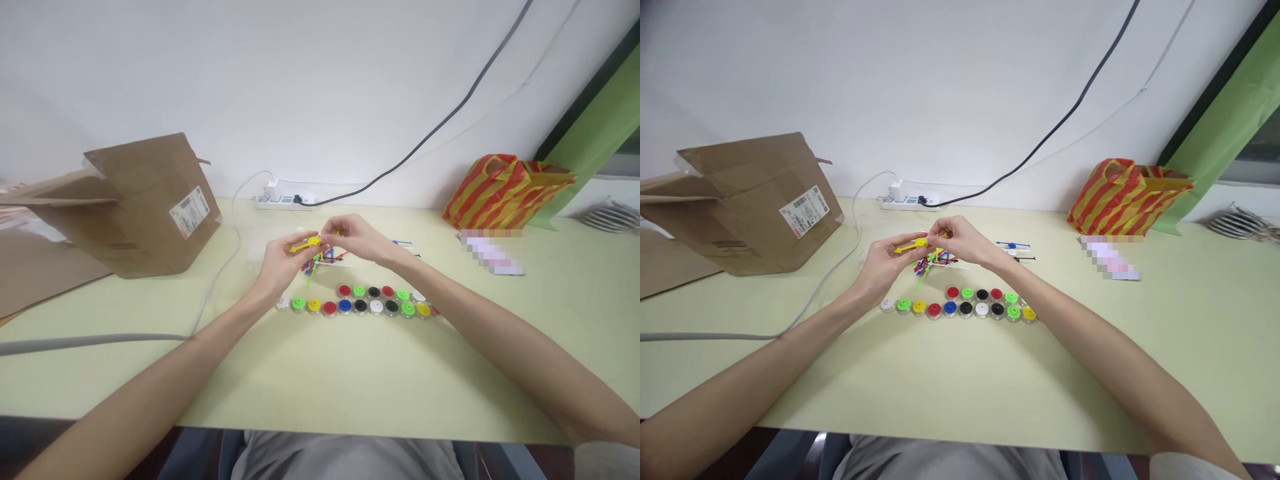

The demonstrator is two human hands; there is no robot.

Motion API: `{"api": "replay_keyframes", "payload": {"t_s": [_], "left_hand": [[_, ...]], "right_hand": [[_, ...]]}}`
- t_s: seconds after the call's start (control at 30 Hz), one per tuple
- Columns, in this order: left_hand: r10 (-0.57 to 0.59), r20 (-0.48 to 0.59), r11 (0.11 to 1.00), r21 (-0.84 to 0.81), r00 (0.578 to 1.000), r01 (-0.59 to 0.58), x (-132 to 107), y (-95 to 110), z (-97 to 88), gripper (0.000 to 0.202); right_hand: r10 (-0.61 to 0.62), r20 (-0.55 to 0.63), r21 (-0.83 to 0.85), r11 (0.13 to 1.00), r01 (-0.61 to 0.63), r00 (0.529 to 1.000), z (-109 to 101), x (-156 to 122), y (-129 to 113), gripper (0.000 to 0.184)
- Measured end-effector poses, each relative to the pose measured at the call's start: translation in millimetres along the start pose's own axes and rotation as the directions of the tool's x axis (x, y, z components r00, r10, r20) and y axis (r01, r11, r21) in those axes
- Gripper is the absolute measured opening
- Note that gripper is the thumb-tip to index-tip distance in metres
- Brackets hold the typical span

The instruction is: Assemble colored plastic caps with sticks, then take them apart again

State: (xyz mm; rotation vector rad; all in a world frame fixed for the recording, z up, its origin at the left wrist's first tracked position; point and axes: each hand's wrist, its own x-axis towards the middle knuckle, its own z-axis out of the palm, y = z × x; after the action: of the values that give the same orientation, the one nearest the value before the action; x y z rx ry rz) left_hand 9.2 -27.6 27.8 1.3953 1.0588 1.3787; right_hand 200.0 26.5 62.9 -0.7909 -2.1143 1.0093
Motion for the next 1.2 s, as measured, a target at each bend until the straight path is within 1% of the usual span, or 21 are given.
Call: {"api": "replay_keyframes", "payload": {"t_s": [0.13,0.2,0.3,0.4,0.5,0.57,0.63,0.7,0.77,0.83,0.87,0.93,1.0,1.07,1.13,1.2], "left_hand": [[-0.012,0.027,1.000,0.023,1.000,0.011,0,-3,-1.4,0.067],[0.007,0.037,1.000,0.023,0.999,-0.008,0,-3,-1.6,0.066],[0.055,0.029,0.998,0.010,0.998,-0.055,0,-1,-1.6,0.058],[0.084,0.026,0.994,0.073,0.996,-0.086,0,3,-1.8,0.054],[0.121,0.015,0.980,0.157,0.993,-0.122,0,5,-2.3,0.053],[0.129,0.011,0.976,0.173,0.992,-0.129,0,6,-2.6,0.053],[0.117,0.024,0.978,0.170,0.993,-0.119,-1,8,-2.5,0.055],[0.094,0.062,0.983,0.153,0.994,-0.103,-2,9,-1.8,0.063],[0.074,0.107,0.986,0.138,0.992,-0.089,-3,9,-0.6,0.071],[0.067,0.122,0.987,0.137,0.990,-0.084,-4,8,0.7,0.072],[0.066,0.120,0.986,0.141,0.991,-0.083,-4,7,1.3,0.069],[0.064,0.112,0.985,0.151,0.992,-0.081,-3,5,2.2,0.062],[0.062,0.105,0.983,0.164,0.993,-0.079,-3,5,2.8,0.054],[0.058,0.101,0.982,0.176,0.993,-0.075,-4,5,3.3,0.049],[0.051,0.099,0.980,0.184,0.994,-0.068,-5,7,3.8,0.045],[0.048,0.096,0.979,0.194,0.994,-0.066,-5,7,4.0,0.043]], "right_hand": [[0.000,0.017,-0.014,1.000,0.000,1.000,0,1,2,0.018],[-0.020,0.014,-0.062,0.998,0.021,1.000,1,0,-1,0.017],[-0.055,0.004,-0.159,0.986,0.055,0.998,2,-2,-8,0.015],[-0.092,-0.001,-0.217,0.972,0.089,0.996,2,-4,-14,0.012],[-0.103,0.013,-0.226,0.969,0.103,0.995,1,-5,-16,0.011],[-0.105,0.026,-0.229,0.967,0.108,0.994,1,-5,-18,0.011],[-0.118,0.040,-0.248,0.961,0.124,0.992,-1,-5,-22,0.010],[-0.134,0.038,-0.271,0.952,0.140,0.990,-6,-7,-28,0.010],[-0.145,-0.005,-0.303,0.943,0.137,0.989,-18,-15,-33,0.012],[-0.125,-0.092,-0.340,0.937,0.087,0.988,-35,-33,-32,0.013],[-0.100,-0.149,-0.356,0.934,0.041,0.984,-45,-45,-29,0.014],[0.005,-0.240,-0.343,0.935,-0.090,0.971,-66,-74,-16,0.020],[0.132,-0.287,-0.293,0.931,-0.218,0.949,-83,-104,2,0.030],[0.264,-0.303,-0.207,0.920,-0.333,0.916,-95,-128,22,0.038],[0.326,-0.265,-0.152,0.915,-0.373,0.908,-99,-144,40,0.041],[0.373,-0.220,-0.134,0.904,-0.407,0.901,-98,-150,52,0.041]]}}
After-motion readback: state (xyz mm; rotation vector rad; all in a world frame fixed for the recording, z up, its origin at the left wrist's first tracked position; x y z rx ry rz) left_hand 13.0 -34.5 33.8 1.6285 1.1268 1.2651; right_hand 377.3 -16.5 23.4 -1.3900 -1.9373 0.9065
